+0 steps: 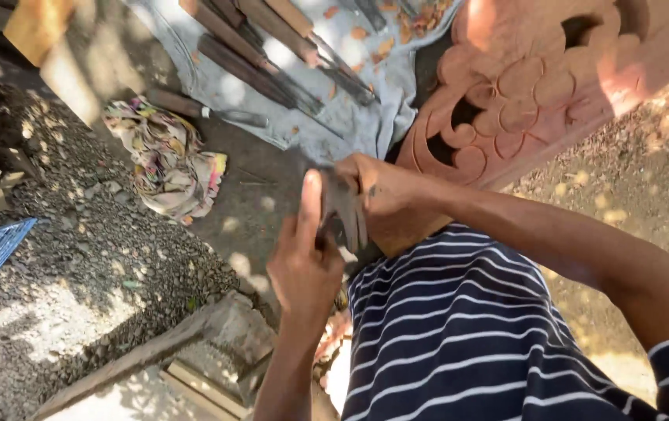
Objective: Carving intricate patterns into a wooden board using a chisel and hammer.
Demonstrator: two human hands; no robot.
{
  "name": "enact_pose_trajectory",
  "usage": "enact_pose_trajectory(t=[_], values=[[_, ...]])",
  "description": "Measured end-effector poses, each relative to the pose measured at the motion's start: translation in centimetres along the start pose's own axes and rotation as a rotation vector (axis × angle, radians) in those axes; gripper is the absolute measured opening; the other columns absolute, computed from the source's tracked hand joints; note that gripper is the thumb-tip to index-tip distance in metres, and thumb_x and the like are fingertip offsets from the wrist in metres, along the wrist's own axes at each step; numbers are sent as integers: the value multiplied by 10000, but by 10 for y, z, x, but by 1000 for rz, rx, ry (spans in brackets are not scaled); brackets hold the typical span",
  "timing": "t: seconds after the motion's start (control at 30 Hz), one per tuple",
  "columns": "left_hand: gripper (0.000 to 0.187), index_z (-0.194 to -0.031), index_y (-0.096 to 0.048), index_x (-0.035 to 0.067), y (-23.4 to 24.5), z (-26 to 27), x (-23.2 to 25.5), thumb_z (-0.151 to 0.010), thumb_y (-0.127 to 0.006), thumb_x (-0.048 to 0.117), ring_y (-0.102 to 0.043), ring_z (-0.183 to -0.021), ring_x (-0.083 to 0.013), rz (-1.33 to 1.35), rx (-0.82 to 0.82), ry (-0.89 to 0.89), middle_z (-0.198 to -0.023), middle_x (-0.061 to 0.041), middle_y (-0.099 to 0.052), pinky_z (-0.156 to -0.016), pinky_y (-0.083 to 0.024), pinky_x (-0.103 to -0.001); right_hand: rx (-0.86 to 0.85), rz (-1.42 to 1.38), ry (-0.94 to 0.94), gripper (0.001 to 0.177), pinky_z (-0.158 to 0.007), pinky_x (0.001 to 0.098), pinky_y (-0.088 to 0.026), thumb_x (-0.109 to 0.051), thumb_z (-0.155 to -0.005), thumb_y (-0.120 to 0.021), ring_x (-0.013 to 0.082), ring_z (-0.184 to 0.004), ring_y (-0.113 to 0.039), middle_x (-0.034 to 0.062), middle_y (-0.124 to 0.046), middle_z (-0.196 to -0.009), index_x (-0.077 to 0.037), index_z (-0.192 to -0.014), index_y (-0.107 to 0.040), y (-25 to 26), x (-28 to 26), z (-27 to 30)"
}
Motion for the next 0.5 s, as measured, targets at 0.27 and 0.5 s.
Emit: enact_pose_trajectory(t=[0.27, 0.5], values=[[680, -1616, -438, 74, 59, 13, 28, -959, -613, 48, -608, -812, -110, 265, 375, 346, -1138, -27, -705, -730, -579, -320, 184, -230, 25, 309, -475, 282, -483, -250, -877, -790, 135, -547, -598, 97, -659, -898, -93, -714, -580, 98, -90, 22], [774, -1602, -401, 125, 76, 10, 30, -900, -686, -31, -600, -844, -83, -889, 176, 168, -1063, -21, -649, -701, -539, -260, 72, 245, -146, 384, -775, 332, -540, -307, -1027, -645, 183, -881, -591, 64, -527, -973, -59, -1225, -430, 5, -73, -8]])
Point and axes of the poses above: each hand's wrist, its own z-axis away from the middle knuckle, its own y-axis out of the back of the hand, x = y × z, the point moved 4 cm from there along -z, towards the middle knuckle
